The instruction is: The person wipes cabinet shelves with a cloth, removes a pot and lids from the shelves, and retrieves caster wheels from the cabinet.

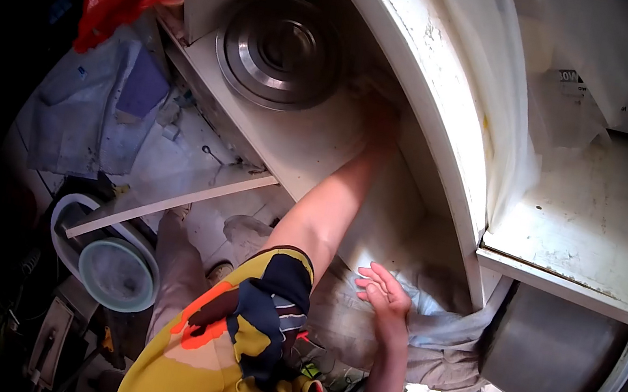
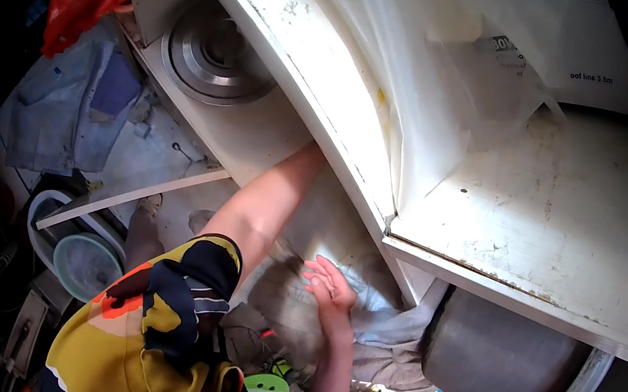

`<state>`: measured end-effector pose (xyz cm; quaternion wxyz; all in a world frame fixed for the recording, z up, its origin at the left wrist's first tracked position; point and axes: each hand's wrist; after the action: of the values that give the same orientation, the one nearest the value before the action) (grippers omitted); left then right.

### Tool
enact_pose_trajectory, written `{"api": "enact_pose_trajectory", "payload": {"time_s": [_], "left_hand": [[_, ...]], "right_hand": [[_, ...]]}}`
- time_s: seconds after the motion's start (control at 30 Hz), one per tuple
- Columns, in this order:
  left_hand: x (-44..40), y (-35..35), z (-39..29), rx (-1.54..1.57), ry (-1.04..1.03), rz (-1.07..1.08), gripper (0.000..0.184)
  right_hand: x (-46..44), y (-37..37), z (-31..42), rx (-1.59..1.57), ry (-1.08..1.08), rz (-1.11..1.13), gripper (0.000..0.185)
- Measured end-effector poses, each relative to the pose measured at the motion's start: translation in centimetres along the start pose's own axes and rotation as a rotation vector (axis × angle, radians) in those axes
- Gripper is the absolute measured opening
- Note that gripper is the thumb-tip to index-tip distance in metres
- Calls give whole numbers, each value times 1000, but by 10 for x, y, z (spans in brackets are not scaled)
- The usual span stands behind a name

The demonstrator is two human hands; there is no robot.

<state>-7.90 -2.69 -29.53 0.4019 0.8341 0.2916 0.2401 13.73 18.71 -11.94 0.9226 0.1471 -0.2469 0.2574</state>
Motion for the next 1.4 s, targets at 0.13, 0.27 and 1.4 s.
{"api": "enact_pose_trajectory", "payload": {"time_s": [0.13,0.27,1.4], "left_hand": [[88,52,-26,-281,-132,59,33],[109,-12,-24,-112,-498,-222,33],[119,41,118,-376,-543,-321,38]], "right_hand": [[8,6,-2,-11,0,-37,42],[13,5,10,-52,30,-66,42],[60,34,8,-93,190,67,37]]}}
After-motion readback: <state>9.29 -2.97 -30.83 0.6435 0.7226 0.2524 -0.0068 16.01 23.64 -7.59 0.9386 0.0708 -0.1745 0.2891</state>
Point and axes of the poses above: each hand's wrist, its own x-axis away from the middle knuckle, its own y-axis out of the back of the hand, z = x × y, and after that the axes turned 13 degrees about -x, right-handed
